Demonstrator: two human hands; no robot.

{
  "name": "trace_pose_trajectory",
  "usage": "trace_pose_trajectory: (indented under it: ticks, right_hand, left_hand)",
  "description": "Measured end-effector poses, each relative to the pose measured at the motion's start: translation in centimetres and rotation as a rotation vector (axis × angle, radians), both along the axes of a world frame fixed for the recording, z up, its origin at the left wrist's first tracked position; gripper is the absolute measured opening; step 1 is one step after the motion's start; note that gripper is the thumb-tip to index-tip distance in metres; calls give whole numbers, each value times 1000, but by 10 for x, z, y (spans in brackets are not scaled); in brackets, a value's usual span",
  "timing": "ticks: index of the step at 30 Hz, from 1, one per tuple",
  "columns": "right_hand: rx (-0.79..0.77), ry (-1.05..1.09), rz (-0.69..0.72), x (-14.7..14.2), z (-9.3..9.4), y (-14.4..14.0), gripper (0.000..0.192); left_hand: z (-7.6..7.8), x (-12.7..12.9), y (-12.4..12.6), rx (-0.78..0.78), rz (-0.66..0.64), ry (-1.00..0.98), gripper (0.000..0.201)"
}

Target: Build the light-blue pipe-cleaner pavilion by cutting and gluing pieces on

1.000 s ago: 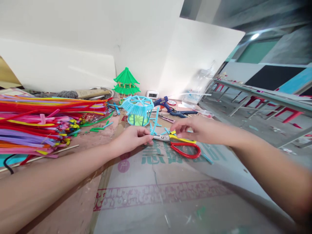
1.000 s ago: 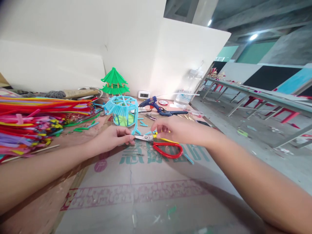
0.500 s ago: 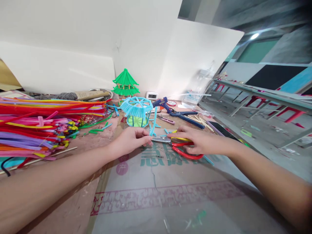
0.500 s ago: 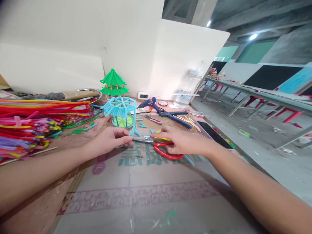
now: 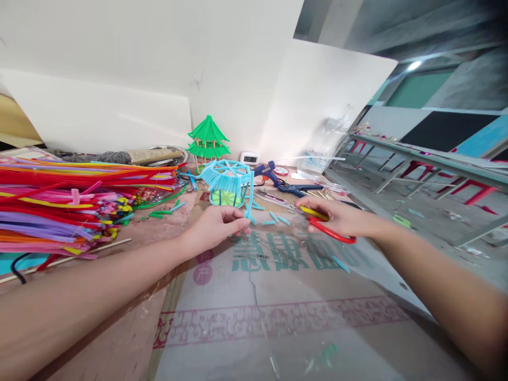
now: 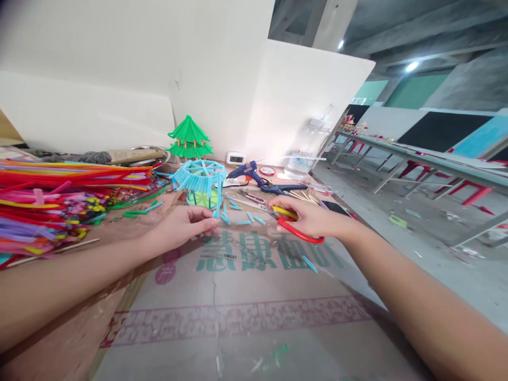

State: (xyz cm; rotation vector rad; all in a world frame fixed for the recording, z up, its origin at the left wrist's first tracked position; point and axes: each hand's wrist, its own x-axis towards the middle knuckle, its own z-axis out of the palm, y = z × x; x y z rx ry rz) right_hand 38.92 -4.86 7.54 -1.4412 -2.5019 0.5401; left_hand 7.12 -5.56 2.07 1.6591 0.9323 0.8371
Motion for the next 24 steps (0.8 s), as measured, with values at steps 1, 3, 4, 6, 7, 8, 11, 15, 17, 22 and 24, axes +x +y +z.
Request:
trace_pose_trajectory:
  ticks: [1, 3, 4, 6, 7, 8, 11, 15, 17, 22, 24]
  right_hand:
    - [-27, -15, 18, -3, 2, -2, 53]
    - [-74, -43, 48, -6, 6, -6, 50]
    - [-93, -46, 62, -7, 8, -7, 48]
    - [-121, -36, 96, -6, 11, -7, 43]
    - [-131, -33, 112, -4, 12, -7, 40]
    - [-134, -34, 125, -3, 13, -6, 37]
    - [-96, -35, 120, -3, 12, -7, 39]
    - [-58, 15, 152, -14, 9, -12, 53]
    - [-67, 14, 171, -22, 9, -16, 53]
    - [-87, -43, 186, -31, 8, -16, 50]
    - [-73, -41, 203, -31, 7, -14, 49]
  left_hand:
    - [0, 0, 0, -4, 5, -8, 23]
    - [0, 0, 1, -1, 14, -19, 23]
    - [-1, 0, 1, 5, 19, -21, 23]
    - [-1, 0, 1, 17, 27, -20, 23]
    - [-1, 0, 1, 21, 29, -19, 22]
    - [-1, -1, 0, 22, 28, -20, 21]
    - [0, -1, 0, 19, 22, -25, 20]
    - [0, -1, 0, 23, 21, -28, 20]
    - [-1, -1, 0, 17, 11, -33, 20]
    - [-4, 0, 2, -25, -12, -60, 19]
    - [-4, 0, 2, -39, -10, -53, 19]
